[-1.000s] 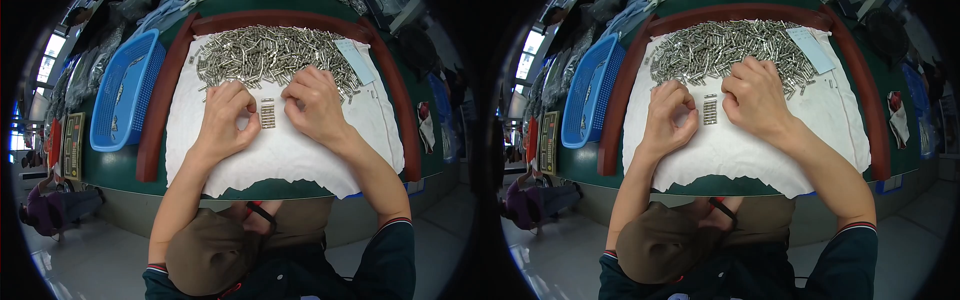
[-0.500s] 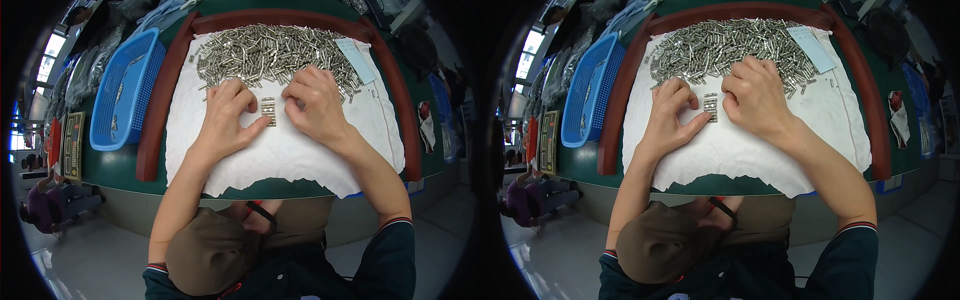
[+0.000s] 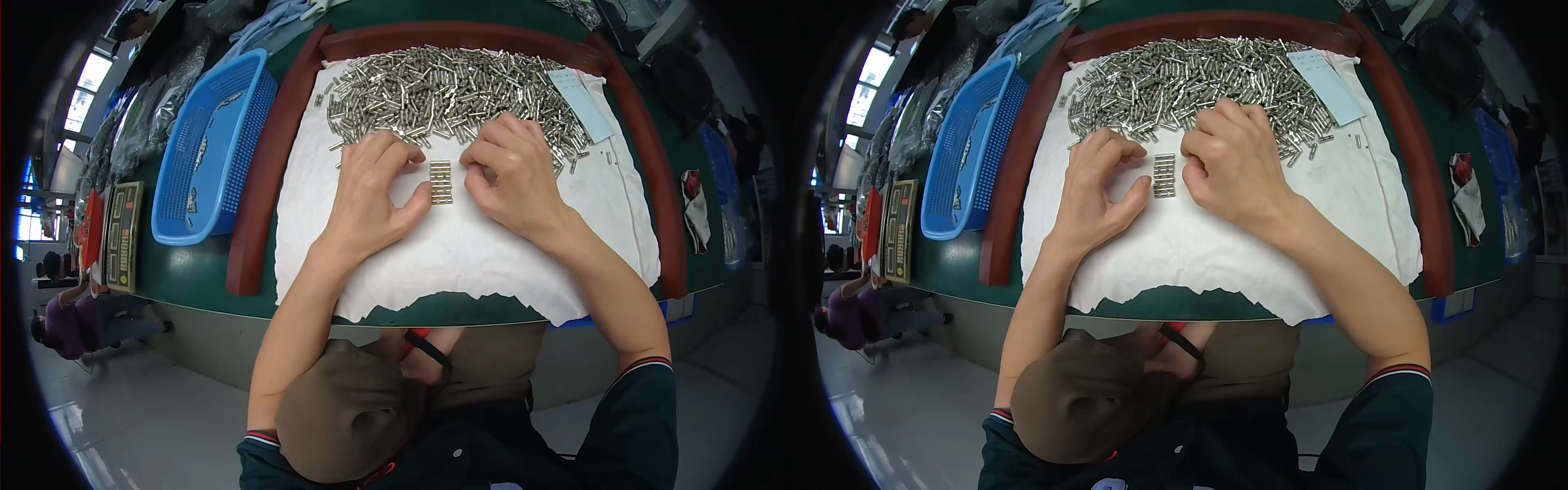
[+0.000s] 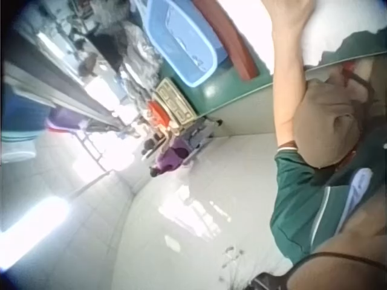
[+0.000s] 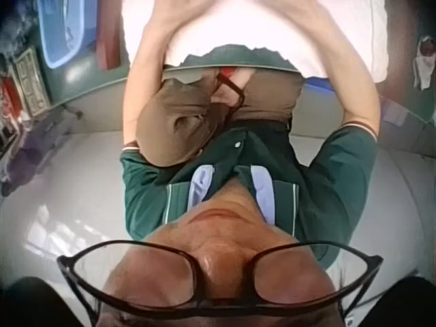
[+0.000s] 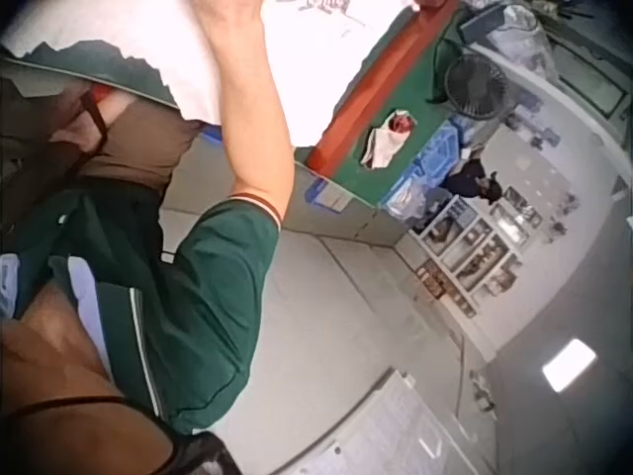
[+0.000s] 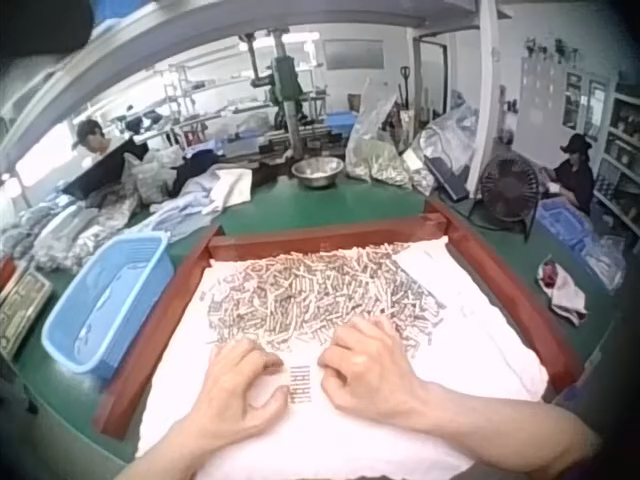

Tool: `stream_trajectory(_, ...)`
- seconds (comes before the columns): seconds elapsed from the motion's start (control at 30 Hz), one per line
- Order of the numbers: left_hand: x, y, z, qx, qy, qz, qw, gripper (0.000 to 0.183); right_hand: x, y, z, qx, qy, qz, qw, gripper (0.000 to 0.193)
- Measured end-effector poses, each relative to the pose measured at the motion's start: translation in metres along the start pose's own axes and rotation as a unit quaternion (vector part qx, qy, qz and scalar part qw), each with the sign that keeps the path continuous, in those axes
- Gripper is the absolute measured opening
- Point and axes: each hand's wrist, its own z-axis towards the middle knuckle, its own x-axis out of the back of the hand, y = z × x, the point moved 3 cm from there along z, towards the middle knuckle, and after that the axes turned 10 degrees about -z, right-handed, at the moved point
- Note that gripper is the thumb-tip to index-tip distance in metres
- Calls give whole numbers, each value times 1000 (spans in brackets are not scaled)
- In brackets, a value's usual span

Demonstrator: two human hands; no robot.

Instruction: Organizing and aligning small metal components on a workbench in a manufacturing setting.

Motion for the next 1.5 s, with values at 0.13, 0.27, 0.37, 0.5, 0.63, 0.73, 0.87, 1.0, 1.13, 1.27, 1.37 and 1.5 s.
stream_trajectory(0.13,-1,13,6,11,-60,10,998,52,-1,6,-1,5,5,3,1000,7)
stream_trajectory(0.27,-6,24,19,9,-137,71,988,42,-2,5,0,4,12,8,1000,8)
stream_trajectory(0.37,-12,26,20,-28,-178,145,973,25,-3,1,0,3,8,8,1000,4)
stream_trajectory(0.5,-29,35,17,-72,-198,303,929,20,-1,3,-4,-3,6,7,1000,5)
stream_trajectory(0.63,-34,37,7,-94,-214,419,877,18,0,1,-3,-10,15,10,1000,4)
stream_trajectory(0.73,-36,40,6,-117,-223,475,843,15,-1,3,-2,-13,21,8,1000,3)
stream_trajectory(0.87,-38,37,6,-129,-224,503,825,13,-1,2,0,-15,26,17,999,2)
stream_trajectory(1.0,-37,30,10,-131,-212,451,857,14,0,6,-1,-17,23,10,1000,2)
stream_trajectory(1.13,-35,27,15,-150,-210,418,871,14,0,7,-2,-21,20,12,1000,1)
stream_trajectory(1.27,-33,23,20,-153,-218,415,870,14,0,9,-1,-25,20,11,999,2)
stream_trajectory(1.37,-32,19,24,-157,-240,402,870,13,1,10,-1,-25,21,7,999,4)
stream_trajectory(1.5,-31,15,25,-158,-249,376,879,12,2,7,0,-20,21,4,1000,5)
